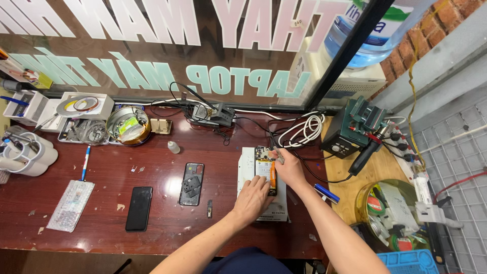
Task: The person disassembles a smartphone on a workbench, using a screwdriver and a plastic pry tool to remove screws and separate the back cover. They then detach the battery connector and lift the battery from the chassis.
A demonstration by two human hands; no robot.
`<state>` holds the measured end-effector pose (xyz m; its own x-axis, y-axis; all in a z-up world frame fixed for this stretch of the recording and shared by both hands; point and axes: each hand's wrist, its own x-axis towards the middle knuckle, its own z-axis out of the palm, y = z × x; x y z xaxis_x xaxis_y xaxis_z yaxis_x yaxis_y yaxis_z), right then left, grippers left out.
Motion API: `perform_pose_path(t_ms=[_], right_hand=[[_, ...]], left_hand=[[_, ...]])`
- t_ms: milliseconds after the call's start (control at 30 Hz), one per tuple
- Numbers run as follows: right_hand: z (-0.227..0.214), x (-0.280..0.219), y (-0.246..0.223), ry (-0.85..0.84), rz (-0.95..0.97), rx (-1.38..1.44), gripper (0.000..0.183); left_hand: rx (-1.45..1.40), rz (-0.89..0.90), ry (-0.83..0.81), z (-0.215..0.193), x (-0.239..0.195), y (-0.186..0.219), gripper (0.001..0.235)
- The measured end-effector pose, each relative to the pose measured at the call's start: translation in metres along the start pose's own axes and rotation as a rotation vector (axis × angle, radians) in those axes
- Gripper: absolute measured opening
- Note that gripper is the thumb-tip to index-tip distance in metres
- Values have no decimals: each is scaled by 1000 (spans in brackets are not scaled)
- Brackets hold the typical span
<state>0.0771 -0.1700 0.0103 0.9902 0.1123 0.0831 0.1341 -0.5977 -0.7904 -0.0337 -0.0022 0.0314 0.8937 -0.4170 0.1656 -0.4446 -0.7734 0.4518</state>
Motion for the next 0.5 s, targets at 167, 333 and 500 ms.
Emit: perform_pose_path(t_ms=[167, 333, 500], right_hand=[[3, 13, -22, -121, 46, -117, 33], [7, 16, -25, -160, 217, -259, 28], [5, 21, -18, -11, -24, -266, 36]], left_hand=[[-109, -22, 36, -5, 0, -6, 44], [-266, -228, 201, 0, 23, -27, 41], [-292, -368, 189, -3, 59, -53, 42]])
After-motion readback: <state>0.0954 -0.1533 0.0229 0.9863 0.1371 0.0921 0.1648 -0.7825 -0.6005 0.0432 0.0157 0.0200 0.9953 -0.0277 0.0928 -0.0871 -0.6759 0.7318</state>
